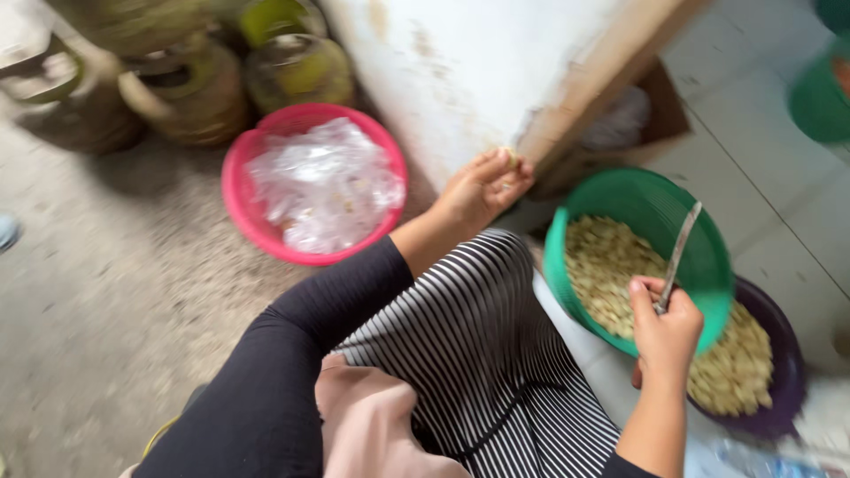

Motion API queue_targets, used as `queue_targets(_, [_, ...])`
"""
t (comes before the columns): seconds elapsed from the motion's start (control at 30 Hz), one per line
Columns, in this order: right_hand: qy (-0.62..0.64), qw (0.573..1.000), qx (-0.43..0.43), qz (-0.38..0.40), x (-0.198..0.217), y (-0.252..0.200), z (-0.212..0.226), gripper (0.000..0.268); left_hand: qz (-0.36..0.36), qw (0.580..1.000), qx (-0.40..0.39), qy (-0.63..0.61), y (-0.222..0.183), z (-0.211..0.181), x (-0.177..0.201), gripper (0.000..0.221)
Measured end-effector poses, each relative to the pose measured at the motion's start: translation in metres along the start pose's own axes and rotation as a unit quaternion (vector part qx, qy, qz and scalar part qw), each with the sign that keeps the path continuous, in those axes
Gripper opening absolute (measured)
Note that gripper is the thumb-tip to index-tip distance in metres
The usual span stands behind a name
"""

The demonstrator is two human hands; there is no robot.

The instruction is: The person sits on the floor and uses a small knife to peel the skin off cashew nuts one by one. They transfer the peeled nuts into a purple bowl and place the discarded skins into a pink basket.

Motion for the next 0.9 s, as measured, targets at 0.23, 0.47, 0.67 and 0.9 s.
queue_targets(0.23, [-0.086, 0.974, 0.197, 0.071, -0.076, -0.028, 0.073, 0.024, -0.174, 0.975, -0.134, 0.02, 0.006, -0.158, 0.156, 0.017])
queue_targets(0.47, [-0.064, 0.965, 0.23, 0.106, -0.123, -0.057, 0.113, 0.022, -0.205, 0.944, -0.206, 0.154, 0.024, -0.224, 0.195, 0.029])
queue_targets(0.67, [-0.026, 0.969, 0.221, 0.103, -0.119, -0.051, 0.106, 0.024, -0.214, 0.949, -0.097, 0.211, 0.001, -0.199, 0.139, 0.031])
queue_targets(0.9, [0.047, 0.988, 0.135, 0.067, -0.088, -0.035, 0.08, 0.026, 0.093, 0.9, -0.181, 0.384, -0.037, -0.104, -0.03, 0.035])
Point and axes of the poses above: each hand's wrist, its own y-axis towards the middle knuckle, its own x-axis out of the back of the hand, z = x × y, the point moved 8 cm from there along y, towards the middle knuckle, and after that the axes turned 10 degrees about -z, right-handed, at the moved point
